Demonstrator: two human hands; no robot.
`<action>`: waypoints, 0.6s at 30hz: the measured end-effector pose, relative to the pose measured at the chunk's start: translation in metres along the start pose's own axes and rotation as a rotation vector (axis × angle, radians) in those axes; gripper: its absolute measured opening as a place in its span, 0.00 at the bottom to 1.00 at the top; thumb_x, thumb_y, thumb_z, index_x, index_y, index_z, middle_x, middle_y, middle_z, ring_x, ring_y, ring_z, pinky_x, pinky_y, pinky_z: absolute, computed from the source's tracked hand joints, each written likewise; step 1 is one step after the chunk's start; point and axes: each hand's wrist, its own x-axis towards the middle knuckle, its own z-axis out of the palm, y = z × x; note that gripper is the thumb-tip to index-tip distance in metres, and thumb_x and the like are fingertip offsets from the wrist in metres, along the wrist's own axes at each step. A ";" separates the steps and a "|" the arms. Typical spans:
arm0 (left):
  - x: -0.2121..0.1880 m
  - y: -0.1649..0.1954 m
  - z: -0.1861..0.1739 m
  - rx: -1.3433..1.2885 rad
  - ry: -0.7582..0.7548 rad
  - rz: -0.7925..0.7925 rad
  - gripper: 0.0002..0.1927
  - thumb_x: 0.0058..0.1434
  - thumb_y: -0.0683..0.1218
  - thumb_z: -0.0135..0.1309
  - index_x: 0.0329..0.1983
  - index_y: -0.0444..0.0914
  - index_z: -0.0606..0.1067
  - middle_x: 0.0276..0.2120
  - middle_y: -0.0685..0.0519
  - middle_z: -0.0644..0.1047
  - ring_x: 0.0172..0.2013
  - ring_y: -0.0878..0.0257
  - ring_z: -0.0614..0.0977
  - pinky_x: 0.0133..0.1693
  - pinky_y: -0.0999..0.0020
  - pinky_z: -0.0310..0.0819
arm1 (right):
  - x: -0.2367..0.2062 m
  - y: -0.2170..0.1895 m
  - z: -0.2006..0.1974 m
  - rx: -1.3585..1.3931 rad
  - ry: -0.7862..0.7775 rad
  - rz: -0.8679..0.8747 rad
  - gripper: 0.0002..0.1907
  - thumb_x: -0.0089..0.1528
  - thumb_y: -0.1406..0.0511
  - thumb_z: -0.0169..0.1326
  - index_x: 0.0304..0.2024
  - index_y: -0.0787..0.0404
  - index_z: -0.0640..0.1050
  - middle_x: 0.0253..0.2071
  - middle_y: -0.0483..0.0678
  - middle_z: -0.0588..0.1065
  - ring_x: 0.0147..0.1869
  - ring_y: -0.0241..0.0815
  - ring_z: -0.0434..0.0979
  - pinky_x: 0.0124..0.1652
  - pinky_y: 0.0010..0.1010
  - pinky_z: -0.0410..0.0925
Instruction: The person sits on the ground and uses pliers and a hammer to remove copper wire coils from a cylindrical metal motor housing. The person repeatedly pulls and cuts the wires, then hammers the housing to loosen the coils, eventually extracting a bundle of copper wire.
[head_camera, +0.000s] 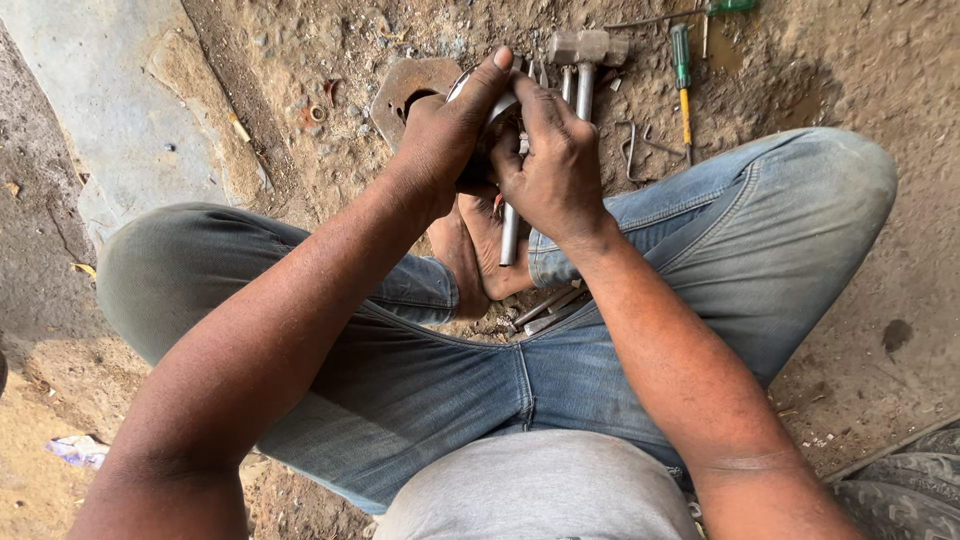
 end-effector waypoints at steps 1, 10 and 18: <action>-0.001 0.004 -0.001 0.000 -0.007 0.010 0.47 0.53 0.75 0.53 0.49 0.26 0.75 0.32 0.41 0.77 0.34 0.56 0.87 0.33 0.56 0.91 | 0.002 0.001 0.000 0.017 -0.009 -0.010 0.21 0.67 0.76 0.59 0.62 0.72 0.72 0.50 0.61 0.80 0.54 0.55 0.85 0.52 0.38 0.79; -0.008 0.021 -0.005 0.010 -0.079 0.006 0.48 0.52 0.79 0.49 0.50 0.32 0.76 0.30 0.44 0.78 0.28 0.58 0.84 0.27 0.58 0.86 | 0.011 -0.010 -0.020 0.118 -0.017 0.066 0.23 0.63 0.74 0.61 0.61 0.73 0.73 0.50 0.63 0.80 0.52 0.53 0.85 0.51 0.40 0.79; 0.004 0.036 -0.032 0.408 -0.406 0.173 0.51 0.45 0.74 0.61 0.59 0.30 0.72 0.40 0.40 0.83 0.36 0.52 0.89 0.39 0.54 0.90 | 0.022 0.004 -0.061 0.472 -0.286 -0.011 0.15 0.69 0.67 0.60 0.57 0.63 0.80 0.49 0.54 0.83 0.54 0.45 0.85 0.58 0.36 0.79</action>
